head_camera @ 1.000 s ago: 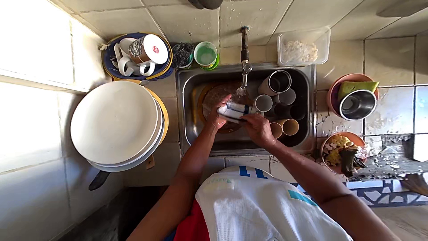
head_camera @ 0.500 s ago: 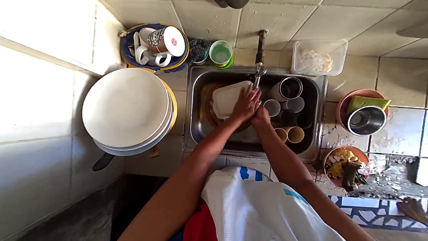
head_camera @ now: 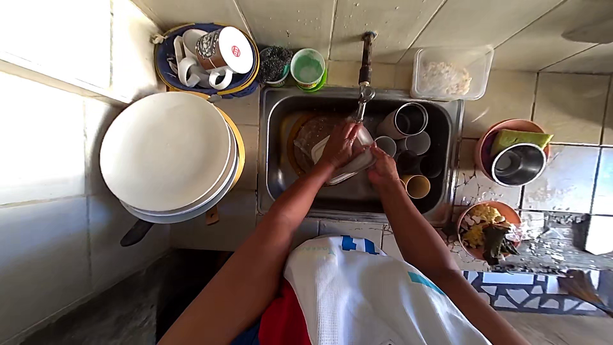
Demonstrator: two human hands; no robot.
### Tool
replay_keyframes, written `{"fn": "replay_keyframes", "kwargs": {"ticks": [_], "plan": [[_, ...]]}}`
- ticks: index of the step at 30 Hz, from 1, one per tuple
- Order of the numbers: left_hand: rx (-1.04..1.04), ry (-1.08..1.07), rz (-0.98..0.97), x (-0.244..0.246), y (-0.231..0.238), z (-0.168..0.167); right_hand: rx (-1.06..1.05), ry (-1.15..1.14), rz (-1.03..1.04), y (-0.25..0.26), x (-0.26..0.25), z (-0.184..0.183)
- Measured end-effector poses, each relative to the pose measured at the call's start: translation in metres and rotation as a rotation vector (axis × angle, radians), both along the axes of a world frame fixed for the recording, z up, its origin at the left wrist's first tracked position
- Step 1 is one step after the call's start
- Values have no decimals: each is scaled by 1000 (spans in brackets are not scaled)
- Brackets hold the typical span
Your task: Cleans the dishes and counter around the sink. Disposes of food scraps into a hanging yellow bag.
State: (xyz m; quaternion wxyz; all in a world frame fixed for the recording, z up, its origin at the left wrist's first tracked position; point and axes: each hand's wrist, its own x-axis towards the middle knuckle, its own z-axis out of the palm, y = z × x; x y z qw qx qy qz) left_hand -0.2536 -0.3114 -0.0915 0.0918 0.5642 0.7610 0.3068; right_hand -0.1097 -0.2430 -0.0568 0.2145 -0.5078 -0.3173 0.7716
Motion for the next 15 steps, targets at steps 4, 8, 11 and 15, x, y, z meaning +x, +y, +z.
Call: {"fn": "replay_keyframes", "kwargs": {"ticks": [4,8,11,15], "plan": [[-80,-229,130,-24,-26,-8,3,129,-112,6,-3,7],[41,-390,323,-11,-62,-31,2,210,-154,8,-9,4],[70,-1094,726,3,-64,-30,-66,255,-201,4,-16,-9],[315,-1833,705,-15,-77,-18,-124,191,-207,0,-34,-17]]}}
